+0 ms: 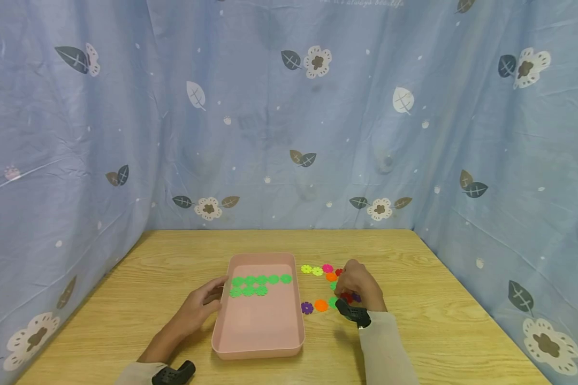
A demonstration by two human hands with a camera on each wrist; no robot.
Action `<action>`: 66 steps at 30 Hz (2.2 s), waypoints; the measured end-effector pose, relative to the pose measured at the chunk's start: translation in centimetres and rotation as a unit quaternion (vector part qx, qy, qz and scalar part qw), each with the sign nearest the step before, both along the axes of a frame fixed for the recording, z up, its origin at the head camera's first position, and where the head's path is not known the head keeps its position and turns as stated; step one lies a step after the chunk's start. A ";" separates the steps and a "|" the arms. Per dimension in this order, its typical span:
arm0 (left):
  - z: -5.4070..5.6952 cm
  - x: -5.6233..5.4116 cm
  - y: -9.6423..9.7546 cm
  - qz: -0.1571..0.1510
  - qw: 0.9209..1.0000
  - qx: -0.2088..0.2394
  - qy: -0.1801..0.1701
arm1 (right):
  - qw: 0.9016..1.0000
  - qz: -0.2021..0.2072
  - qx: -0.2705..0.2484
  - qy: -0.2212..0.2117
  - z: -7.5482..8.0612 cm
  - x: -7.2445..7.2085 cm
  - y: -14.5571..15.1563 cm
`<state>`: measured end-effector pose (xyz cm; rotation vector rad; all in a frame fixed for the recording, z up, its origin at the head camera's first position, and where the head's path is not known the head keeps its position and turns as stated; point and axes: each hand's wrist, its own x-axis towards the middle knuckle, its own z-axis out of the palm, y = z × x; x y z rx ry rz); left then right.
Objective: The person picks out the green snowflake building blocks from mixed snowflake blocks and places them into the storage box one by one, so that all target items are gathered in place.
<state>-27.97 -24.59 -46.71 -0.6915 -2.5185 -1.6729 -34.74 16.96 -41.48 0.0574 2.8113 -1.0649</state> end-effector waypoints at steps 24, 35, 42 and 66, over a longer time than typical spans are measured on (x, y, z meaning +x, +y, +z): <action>-0.3 -0.2 -0.1 0.002 1.000 -0.004 0.013 | 0.994 0.039 -0.079 0.062 0.3 -0.4 -0.4; 0.0 -0.3 -0.1 0.012 1.000 -0.006 0.004 | 0.971 0.070 -0.154 0.169 1.8 -0.5 -3.3; -0.2 -0.2 -0.1 0.008 1.000 -0.008 0.010 | 0.968 0.097 -0.159 0.171 1.9 -0.3 -5.2; 0.4 -0.2 0.1 0.011 1.000 -0.013 0.012 | 0.948 0.107 -0.241 0.180 2.2 0.0 -8.5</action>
